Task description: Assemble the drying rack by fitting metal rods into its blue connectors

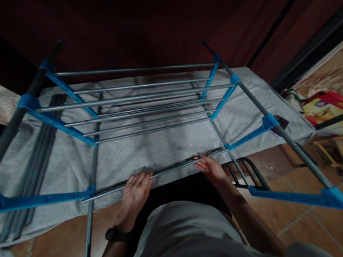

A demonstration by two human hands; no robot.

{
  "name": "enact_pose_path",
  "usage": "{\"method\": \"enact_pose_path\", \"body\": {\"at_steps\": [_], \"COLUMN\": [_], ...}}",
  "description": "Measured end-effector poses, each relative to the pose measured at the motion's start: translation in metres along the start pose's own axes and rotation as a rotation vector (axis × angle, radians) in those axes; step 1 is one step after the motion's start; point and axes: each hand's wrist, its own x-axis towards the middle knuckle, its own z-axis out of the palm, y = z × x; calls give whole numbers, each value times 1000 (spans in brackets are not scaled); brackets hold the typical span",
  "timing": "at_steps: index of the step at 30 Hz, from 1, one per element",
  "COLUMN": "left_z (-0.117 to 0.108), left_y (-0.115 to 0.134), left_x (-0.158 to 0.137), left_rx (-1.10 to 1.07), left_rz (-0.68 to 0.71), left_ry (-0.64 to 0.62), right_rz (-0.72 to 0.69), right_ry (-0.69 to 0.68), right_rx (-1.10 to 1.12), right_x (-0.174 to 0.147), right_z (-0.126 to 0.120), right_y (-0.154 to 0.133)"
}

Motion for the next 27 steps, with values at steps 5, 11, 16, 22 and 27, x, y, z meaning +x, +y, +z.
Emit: {"method": "enact_pose_path", "body": {"at_steps": [5, 11, 16, 22, 27], "left_z": [2, 3, 4, 4, 4], "left_y": [4, 7, 5, 4, 6], "left_x": [4, 8, 10, 9, 11], "left_rx": [-23, -48, -28, -11, -36], "left_rz": [12, 11, 24, 29, 14], "left_ry": [-6, -18, -34, -65, -91], "right_rz": [-4, 0, 10, 39, 47], "right_ry": [31, 12, 11, -6, -9], "right_rx": [10, 23, 5, 6, -3], "right_x": [4, 7, 6, 8, 7], "right_z": [-6, -10, -10, -16, -16], "right_y": [-1, -3, -5, -4, -6]}}
